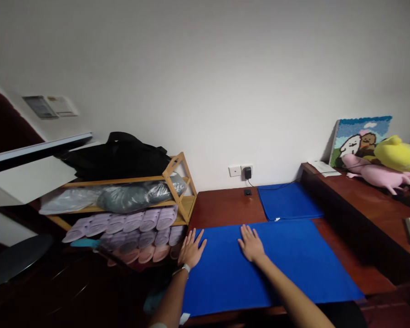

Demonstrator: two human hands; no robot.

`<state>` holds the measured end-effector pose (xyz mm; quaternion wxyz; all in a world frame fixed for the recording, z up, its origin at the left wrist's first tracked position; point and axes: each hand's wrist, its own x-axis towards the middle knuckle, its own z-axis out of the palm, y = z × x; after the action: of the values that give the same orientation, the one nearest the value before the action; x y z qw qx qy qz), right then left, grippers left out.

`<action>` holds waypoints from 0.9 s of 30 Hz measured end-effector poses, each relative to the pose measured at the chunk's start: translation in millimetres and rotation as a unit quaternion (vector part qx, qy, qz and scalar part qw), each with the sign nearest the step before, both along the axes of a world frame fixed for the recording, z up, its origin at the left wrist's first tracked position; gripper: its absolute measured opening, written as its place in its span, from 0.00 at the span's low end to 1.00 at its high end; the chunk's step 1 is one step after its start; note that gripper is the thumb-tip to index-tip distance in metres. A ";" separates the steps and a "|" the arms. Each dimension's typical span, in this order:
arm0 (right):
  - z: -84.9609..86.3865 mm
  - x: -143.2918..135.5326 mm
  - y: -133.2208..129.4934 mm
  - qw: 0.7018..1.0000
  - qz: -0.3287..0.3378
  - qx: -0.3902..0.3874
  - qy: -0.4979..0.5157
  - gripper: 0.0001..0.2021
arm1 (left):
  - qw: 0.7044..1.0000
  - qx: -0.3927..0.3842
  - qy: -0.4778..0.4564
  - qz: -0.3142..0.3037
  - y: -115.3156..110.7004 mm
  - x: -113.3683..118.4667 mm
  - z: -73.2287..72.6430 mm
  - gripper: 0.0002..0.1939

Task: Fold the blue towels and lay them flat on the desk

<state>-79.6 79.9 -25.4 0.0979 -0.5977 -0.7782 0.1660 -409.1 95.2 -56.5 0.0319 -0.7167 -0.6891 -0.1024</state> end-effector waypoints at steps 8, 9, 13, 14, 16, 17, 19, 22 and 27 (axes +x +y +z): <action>-36.7 267.4 -3.7 0.961 -0.247 -0.008 -0.120 0.37 | 1.000 -0.011 0.000 -0.005 -1.5 1.8 3.7 0.32; -37.0 285.7 -3.2 0.961 -0.247 -0.008 -0.123 0.36 | 1.000 -0.018 0.000 -0.003 -1.3 2.5 5.9 0.32; -32.6 302.6 -4.8 0.966 -0.231 0.007 -0.118 0.36 | 0.998 -0.055 -0.006 0.011 0.3 5.7 22.2 0.32; -30.3 294.1 -7.2 0.967 -0.227 0.019 -0.115 0.36 | 0.998 -0.058 -0.007 0.013 -0.5 6.5 27.2 0.32; -24.1 262.8 -15.1 0.972 -0.204 0.057 -0.103 0.36 | 0.999 -0.041 -0.006 0.011 -6.4 8.7 35.2 0.31; -20.3 240.4 -20.5 0.976 -0.183 0.076 -0.092 0.35 | 1.000 -0.026 -0.004 0.005 -12.3 10.4 37.3 0.31; -11.6 183.5 -33.1 0.984 -0.136 0.099 -0.061 0.34 | 1.000 -0.007 -0.003 -0.020 -30.2 15.6 36.3 0.30; 1.8 80.5 -51.6 0.995 -0.052 0.079 -0.011 0.34 | 0.997 -0.002 0.001 -0.083 -66.9 27.1 25.0 0.28; 17.0 -57.8 -67.8 0.998 0.049 0.018 0.038 0.36 | 0.996 0.003 0.010 -0.088 -110.3 42.7 12.2 0.28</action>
<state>-137.4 12.1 -8.4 0.1301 -0.5503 -0.8050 0.1793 -366.5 -15.1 -44.3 0.0321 -0.7754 -0.6227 -0.0999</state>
